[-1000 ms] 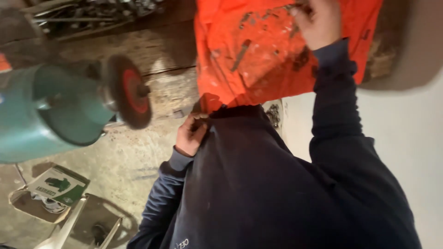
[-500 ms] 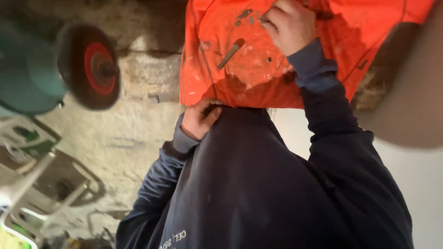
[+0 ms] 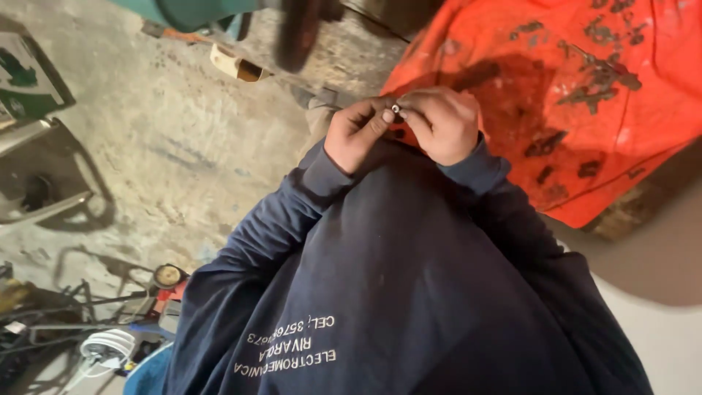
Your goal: Cleaning rust and debris from small metal bolts and nuts using a bench grinder's wire brush wheel.
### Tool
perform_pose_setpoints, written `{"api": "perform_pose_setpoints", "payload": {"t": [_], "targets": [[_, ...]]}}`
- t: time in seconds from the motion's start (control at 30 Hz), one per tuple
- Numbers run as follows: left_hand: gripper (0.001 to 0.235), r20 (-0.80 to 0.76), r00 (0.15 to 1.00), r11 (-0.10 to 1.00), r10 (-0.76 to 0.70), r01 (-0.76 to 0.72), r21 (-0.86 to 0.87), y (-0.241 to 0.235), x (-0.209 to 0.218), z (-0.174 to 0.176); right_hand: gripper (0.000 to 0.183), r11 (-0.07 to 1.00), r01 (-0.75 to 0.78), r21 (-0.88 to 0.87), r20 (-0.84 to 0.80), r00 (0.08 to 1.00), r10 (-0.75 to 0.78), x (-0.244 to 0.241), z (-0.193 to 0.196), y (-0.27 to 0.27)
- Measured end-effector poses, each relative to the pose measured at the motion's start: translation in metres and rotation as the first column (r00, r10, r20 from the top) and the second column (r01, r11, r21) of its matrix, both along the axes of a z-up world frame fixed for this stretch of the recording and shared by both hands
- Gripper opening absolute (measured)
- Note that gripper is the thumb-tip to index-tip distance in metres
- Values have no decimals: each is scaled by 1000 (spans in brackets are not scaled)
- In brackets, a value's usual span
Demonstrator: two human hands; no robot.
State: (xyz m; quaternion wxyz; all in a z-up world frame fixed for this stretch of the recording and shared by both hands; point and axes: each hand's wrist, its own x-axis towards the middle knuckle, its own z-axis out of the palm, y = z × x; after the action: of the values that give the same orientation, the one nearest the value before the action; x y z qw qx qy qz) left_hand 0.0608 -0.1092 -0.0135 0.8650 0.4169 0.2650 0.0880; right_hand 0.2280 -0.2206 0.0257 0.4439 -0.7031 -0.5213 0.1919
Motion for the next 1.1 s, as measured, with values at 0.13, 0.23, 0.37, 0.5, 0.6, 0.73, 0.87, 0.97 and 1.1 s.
{"api": "perform_pose_setpoints", "payload": {"t": [0.13, 0.23, 0.37, 0.5, 0.6, 0.73, 0.87, 0.97, 1.1], "targets": [[24, 64, 997, 999, 33, -35, 42, 19, -33, -20, 14, 999, -38, 20, 152, 988, 34, -29, 11, 25], [24, 103, 992, 995, 69, -75, 59, 39, -47, -5, 21, 997, -70, -31, -12, 998, 69, -48, 6, 38], [21, 44, 985, 951, 167, -172, 256, 57, -68, -1, 22, 991, -81, -109, -313, 949, 43, -68, -26, 44], [17, -28, 978, 784, 208, -149, 603, 80, -86, 18, 24, 971, -119, -206, -804, 586, -99, -84, -50, 53], [12, -15, 983, 756, 185, -132, 642, 96, -93, 27, 26, 985, -141, -97, -895, 445, -24, -88, -54, 66], [13, 58, 970, 647, 237, -202, 735, 103, -91, 24, 19, 974, -130, -185, -837, 540, -87, -86, -75, 68], [7, 113, 980, 878, 163, -196, 436, 100, -85, -13, 19, 981, -126, -147, -978, 165, -125, -74, -89, 62], [10, 143, 977, 983, 161, -171, 62, 87, -86, -34, 20, 974, -158, -164, -986, -3, -167, -72, -93, 55], [13, 147, 962, 967, 228, -207, -146, 84, -74, -48, 21, 984, -123, -129, -989, -52, -136, -68, -104, 57]]}}
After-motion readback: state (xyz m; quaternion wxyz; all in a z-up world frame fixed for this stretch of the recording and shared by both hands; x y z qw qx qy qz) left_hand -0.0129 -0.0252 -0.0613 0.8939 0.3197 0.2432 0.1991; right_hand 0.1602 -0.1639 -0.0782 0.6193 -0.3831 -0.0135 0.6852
